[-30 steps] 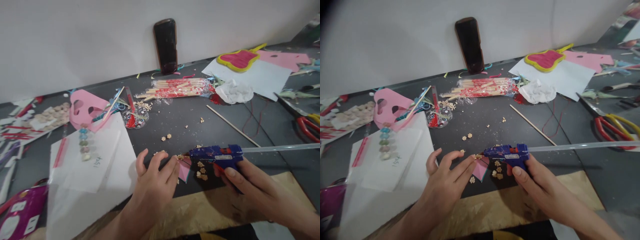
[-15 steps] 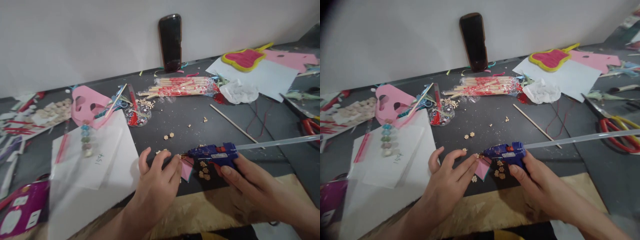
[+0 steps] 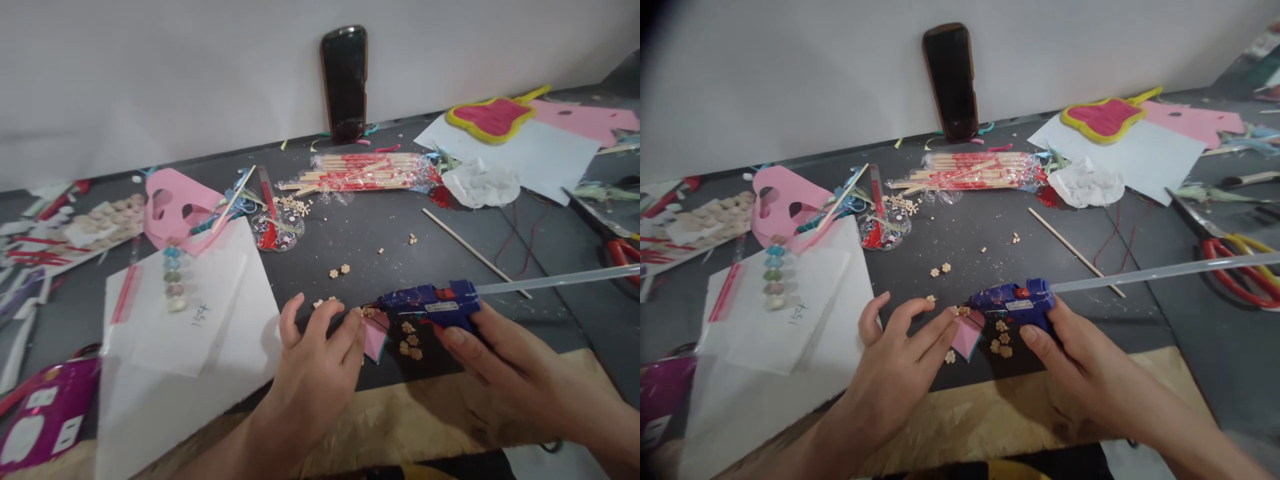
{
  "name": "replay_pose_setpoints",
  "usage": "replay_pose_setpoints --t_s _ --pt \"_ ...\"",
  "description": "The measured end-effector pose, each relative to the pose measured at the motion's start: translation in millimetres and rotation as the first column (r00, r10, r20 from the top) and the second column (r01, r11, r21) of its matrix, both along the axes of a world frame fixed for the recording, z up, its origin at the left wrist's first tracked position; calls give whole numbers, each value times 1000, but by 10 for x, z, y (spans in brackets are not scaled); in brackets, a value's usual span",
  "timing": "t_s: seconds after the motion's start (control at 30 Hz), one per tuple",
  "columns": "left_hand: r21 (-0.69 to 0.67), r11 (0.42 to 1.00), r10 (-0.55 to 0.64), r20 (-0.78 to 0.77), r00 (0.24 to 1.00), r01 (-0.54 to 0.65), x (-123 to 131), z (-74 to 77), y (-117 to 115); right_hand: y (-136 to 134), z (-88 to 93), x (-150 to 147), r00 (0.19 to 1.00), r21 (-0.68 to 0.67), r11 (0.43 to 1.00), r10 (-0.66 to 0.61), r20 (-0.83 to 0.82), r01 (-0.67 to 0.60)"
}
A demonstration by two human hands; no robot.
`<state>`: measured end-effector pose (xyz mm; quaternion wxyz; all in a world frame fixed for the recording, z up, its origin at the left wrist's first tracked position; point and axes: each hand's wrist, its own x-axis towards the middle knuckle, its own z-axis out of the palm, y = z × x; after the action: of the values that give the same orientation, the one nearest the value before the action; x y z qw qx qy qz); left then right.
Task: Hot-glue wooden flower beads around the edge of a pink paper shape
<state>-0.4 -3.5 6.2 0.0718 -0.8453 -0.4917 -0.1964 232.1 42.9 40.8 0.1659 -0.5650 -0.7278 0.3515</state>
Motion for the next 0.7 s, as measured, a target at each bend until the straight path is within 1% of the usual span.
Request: replay_pose_setpoints --t_s 0.1,0.27,0.47,0.7 --pt "1 1000 4 -1 1000 -4 -2 0 -7 -2 -20 28 998 -26 998 63 -5 -63" --pt "-6 1000 5 12 1000 -5 7 7 -5 3 -44 58 992 -54 991 124 -10 -124" --pt "-5 1000 7 9 1000 -7 12 -2 0 -14 -56 98 986 -60 987 154 57 -151" --pt "-6 1000 12 -6 1000 -12 10 -4 -3 -10 -76 125 988 -48 989 146 57 -143"
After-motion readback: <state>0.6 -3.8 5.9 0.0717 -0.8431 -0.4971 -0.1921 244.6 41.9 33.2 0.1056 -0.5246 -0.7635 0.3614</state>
